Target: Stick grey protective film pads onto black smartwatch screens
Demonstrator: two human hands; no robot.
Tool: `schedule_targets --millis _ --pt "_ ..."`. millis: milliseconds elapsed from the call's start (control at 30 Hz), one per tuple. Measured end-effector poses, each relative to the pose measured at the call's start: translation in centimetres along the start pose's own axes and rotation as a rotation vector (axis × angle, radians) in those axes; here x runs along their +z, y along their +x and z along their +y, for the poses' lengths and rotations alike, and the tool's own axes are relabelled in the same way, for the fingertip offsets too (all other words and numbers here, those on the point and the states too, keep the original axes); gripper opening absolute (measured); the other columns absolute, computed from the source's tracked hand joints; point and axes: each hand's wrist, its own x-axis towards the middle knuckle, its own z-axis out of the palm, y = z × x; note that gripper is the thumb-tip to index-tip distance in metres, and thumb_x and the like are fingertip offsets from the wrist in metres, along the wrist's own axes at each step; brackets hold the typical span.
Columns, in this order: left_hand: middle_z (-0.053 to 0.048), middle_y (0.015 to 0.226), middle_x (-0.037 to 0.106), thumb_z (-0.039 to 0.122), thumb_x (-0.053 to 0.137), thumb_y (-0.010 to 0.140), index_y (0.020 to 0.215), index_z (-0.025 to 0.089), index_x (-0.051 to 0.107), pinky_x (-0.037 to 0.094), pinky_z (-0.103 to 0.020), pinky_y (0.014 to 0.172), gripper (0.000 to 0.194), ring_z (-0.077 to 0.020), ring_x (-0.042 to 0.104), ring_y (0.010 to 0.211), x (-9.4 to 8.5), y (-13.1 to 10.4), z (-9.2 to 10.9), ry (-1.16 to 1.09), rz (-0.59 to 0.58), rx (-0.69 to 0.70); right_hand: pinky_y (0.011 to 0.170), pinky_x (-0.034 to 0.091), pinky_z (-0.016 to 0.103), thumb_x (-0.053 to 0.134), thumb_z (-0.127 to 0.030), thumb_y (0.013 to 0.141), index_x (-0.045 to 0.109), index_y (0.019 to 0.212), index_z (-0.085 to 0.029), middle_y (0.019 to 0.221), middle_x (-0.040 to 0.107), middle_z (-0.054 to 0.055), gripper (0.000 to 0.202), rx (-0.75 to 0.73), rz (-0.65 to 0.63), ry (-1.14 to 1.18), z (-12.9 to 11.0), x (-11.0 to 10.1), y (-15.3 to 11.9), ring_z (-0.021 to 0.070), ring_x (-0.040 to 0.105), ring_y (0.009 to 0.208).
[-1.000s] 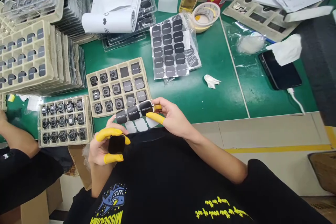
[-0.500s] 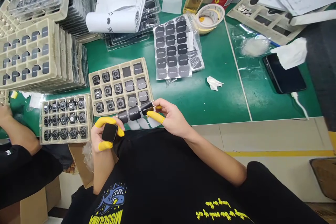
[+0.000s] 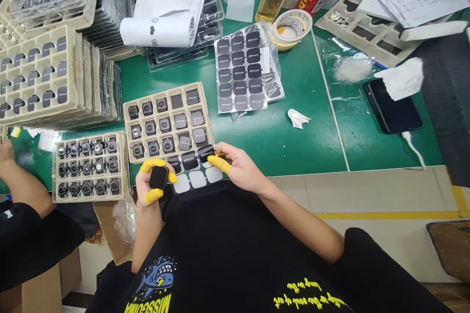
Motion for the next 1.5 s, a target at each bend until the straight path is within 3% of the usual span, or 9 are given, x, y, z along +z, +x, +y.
schedule_targets --millis 100,233,433,633,800,933,1133,1300,1500 --pt "-0.005 0.089 0.082 0.051 0.101 0.078 0.124 0.021 0.074 0.063 -0.027 0.066 0.061 -0.0184 0.08 0.066 0.1 -0.5 0.1 0.052 -0.01 0.028 0.076 0.052 0.033 0.081 -0.066 0.096 0.068 0.091 -0.023 0.088 0.066 0.001 0.045 -0.017 -0.039 -0.033 -0.2 -0.3 0.0 0.0181 0.06 0.08" --pt "-0.005 0.095 0.083 0.047 0.103 0.078 0.132 0.023 0.075 0.069 -0.03 0.071 0.065 -0.0221 0.085 0.075 0.0 -1.2 0.3 0.185 -0.106 0.091 0.076 0.053 0.032 0.095 -0.06 0.085 0.072 0.101 -0.024 0.093 0.072 0.001 0.045 0.041 -0.062 0.035 -0.6 -0.4 0.1 0.0185 0.064 0.081" --pt "-0.006 0.107 0.084 0.05 0.101 0.08 0.138 0.027 0.073 0.071 -0.03 0.073 0.068 -0.022 0.086 0.078 0.0 -1.4 0.6 0.258 -0.144 0.144 0.062 0.041 0.029 0.089 -0.067 0.088 0.063 0.08 -0.022 0.072 0.058 -0.003 0.053 0.071 0.014 -0.022 -0.5 -0.1 0.5 0.0126 0.048 0.064" --pt "-0.006 0.111 0.083 0.046 0.1 0.083 0.137 0.027 0.074 0.071 -0.027 0.071 0.064 -0.0242 0.088 0.086 0.2 -1.2 0.5 0.292 -0.127 0.154 0.083 0.06 0.037 0.086 -0.051 0.096 0.078 0.117 -0.027 0.108 0.078 0.005 0.033 -0.155 0.084 -0.235 -0.7 -1.2 0.9 0.0213 0.07 0.09" --pt "-0.004 0.107 0.082 0.043 0.1 0.084 0.141 0.028 0.072 0.071 -0.027 0.073 0.065 -0.0216 0.087 0.082 0.2 -1.1 0.4 0.285 -0.137 0.178 0.08 0.062 0.039 0.079 -0.034 0.104 0.082 0.108 -0.03 0.099 0.081 0.004 0.007 -0.39 0.078 -0.435 -0.5 -1.6 1.1 0.0225 0.073 0.087" --pt "-0.005 0.108 0.083 0.042 0.099 0.085 0.142 0.027 0.071 0.07 -0.028 0.075 0.065 -0.0226 0.088 0.084 0.2 -1.1 -0.2 0.248 -0.132 0.163 0.077 0.063 0.037 0.073 -0.024 0.107 0.082 0.11 -0.033 0.101 0.082 0.002 0.013 -0.567 0.123 -0.502 0.4 -1.7 1.1 0.0216 0.076 0.087" --pt "-0.008 0.102 0.088 0.042 0.101 0.083 0.14 0.023 0.068 0.071 -0.03 0.078 0.069 -0.0275 0.09 0.091 0.3 -0.9 -1.5 0.158 -0.102 0.105 0.101 0.063 0.052 0.078 -0.016 0.101 0.084 0.105 -0.036 0.132 0.077 0.006 0.021 -0.797 0.217 -0.66 1.2 -2.2 1.0 0.0308 0.072 0.125" --pt "-0.009 0.105 0.089 0.041 0.1 0.084 0.136 0.021 0.069 0.07 -0.028 0.082 0.064 -0.0246 0.09 0.092 -0.7 -0.9 -2.6 0.142 -0.036 0.048 0.105 0.061 0.057 0.08 -0.015 0.098 0.082 0.099 -0.034 0.146 0.066 0.008 0.019 -0.826 0.104 -0.722 0.7 -1.8 -0.2 0.0327 0.066 0.131" --pt "-0.009 0.104 0.088 0.044 0.101 0.083 0.136 0.021 0.069 0.069 -0.03 0.081 0.066 -0.025 0.089 0.091 -1.8 -1.0 -3.5 0.166 0.041 0.077 0.097 0.064 0.053 0.079 -0.029 0.104 0.081 0.1 -0.033 0.122 0.077 0.009 0.006 -0.754 -0.034 -0.502 -1.7 -0.9 -2.3 0.0339 0.069 0.129"
